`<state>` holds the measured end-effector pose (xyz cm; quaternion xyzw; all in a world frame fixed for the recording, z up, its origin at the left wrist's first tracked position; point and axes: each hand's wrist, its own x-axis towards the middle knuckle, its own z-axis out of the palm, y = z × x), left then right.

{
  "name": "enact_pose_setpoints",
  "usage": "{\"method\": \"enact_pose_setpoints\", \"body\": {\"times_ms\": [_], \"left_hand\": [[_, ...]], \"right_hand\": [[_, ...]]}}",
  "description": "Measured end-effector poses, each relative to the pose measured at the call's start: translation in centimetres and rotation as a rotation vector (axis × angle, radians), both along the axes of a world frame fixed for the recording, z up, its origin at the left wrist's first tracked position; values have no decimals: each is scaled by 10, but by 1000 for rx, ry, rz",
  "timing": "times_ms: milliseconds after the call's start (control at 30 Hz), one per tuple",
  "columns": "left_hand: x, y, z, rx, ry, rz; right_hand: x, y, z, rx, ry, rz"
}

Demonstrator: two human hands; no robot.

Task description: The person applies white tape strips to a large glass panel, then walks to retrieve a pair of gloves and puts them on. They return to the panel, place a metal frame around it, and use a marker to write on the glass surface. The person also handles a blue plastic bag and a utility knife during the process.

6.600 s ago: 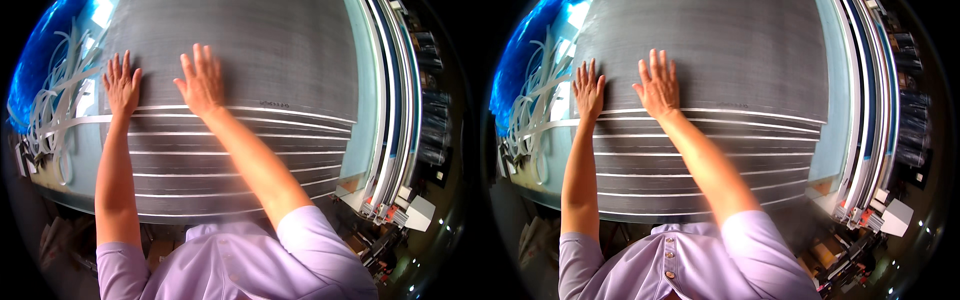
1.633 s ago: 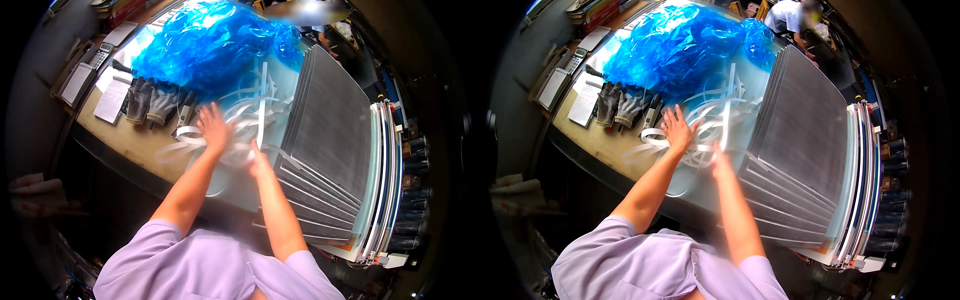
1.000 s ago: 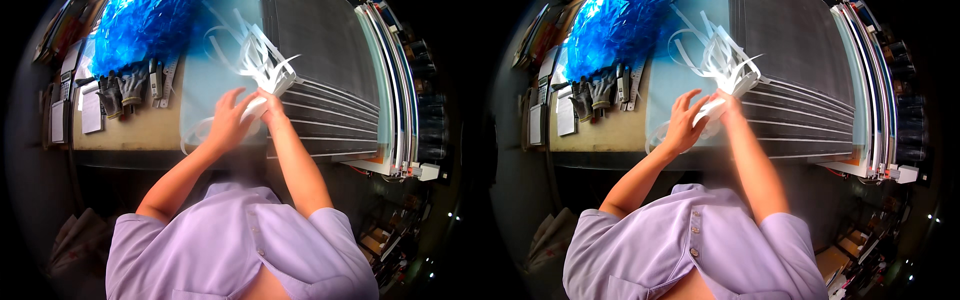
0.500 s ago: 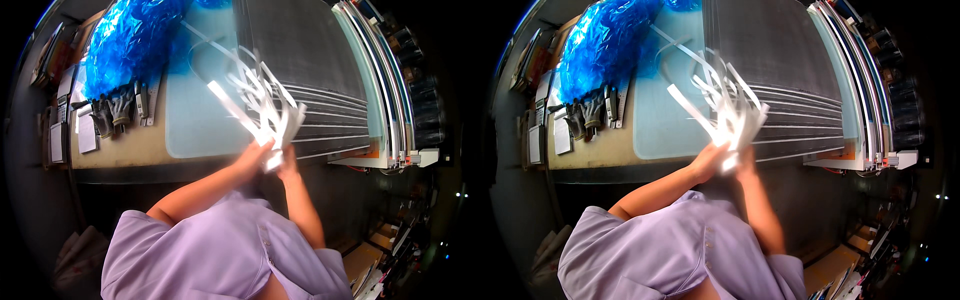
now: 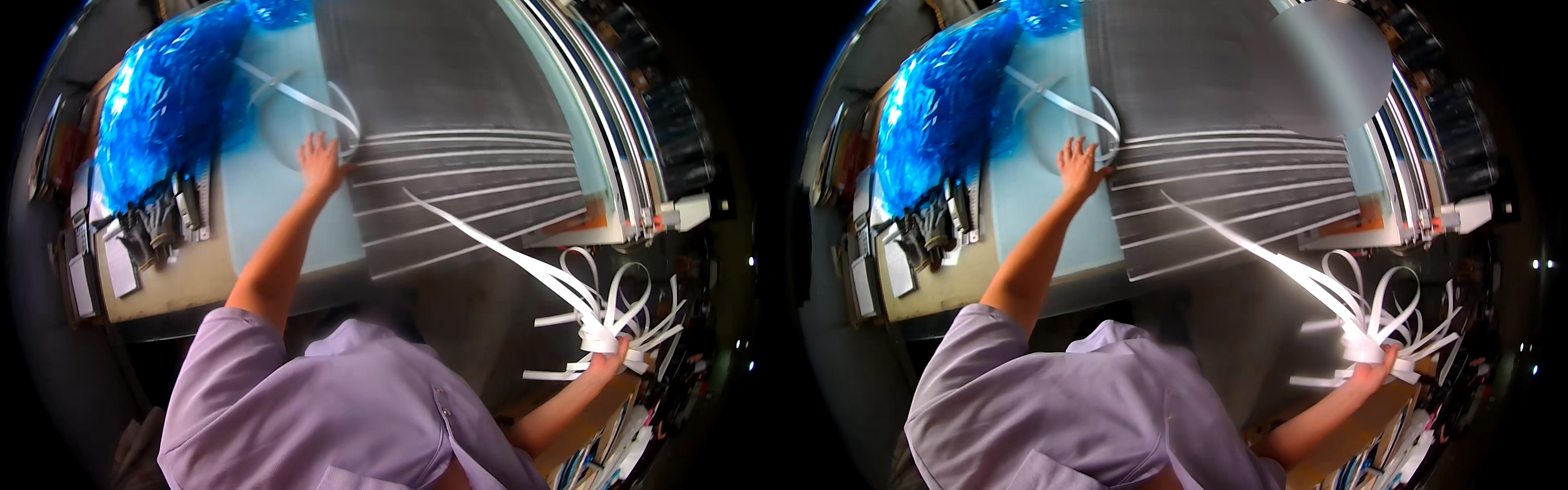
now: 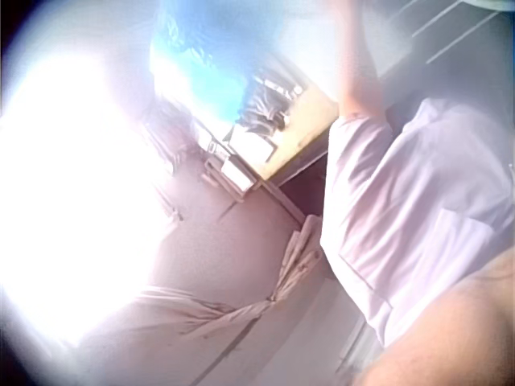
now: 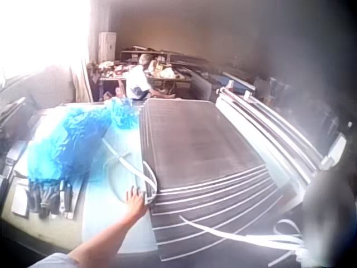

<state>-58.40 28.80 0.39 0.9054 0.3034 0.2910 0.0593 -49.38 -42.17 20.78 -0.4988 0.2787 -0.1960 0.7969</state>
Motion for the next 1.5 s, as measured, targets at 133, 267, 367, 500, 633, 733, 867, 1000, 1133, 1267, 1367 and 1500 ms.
{"method": "enact_pose_setpoints", "body": {"times_ms": [133,267,367,500,633,733,867,1000,1133,1267,1367,1500], "left_hand": [[35,-25,-8,-199,337,-30],[96,-172,48,-651,-163,-446],[140,-361,82,-666,8,-929],[153,-552,112,-605,-125,-1361],[160,-673,124,-689,147,-1481],[174,-751,121,-640,385,-1642],[203,-823,108,-562,383,-1814],[262,-837,101,-559,293,-1767],[351,-799,43,-821,603,-1361],[435,-809,7,-591,641,-1069],[491,-888,-8,-659,653,-1058],[576,-1083,9,-693,803,-1394]], "right_hand": [[-30,-127,-76,-97,-115,-73],[-15,-2,-93,-351,-4,60],[-4,67,-73,-215,-9,195],[4,35,-64,-154,2,245],[10,-87,-101,-84,146,188],[12,-156,-95,-82,42,206],[15,-239,-76,33,-63,93],[27,-385,-114,51,-81,-335],[24,-565,-130,72,-172,-621],[-3,-712,-155,-125,136,-862],[-21,-760,-170,-337,533,-953],[-28,-787,-204,-505,1084,-940]]}}
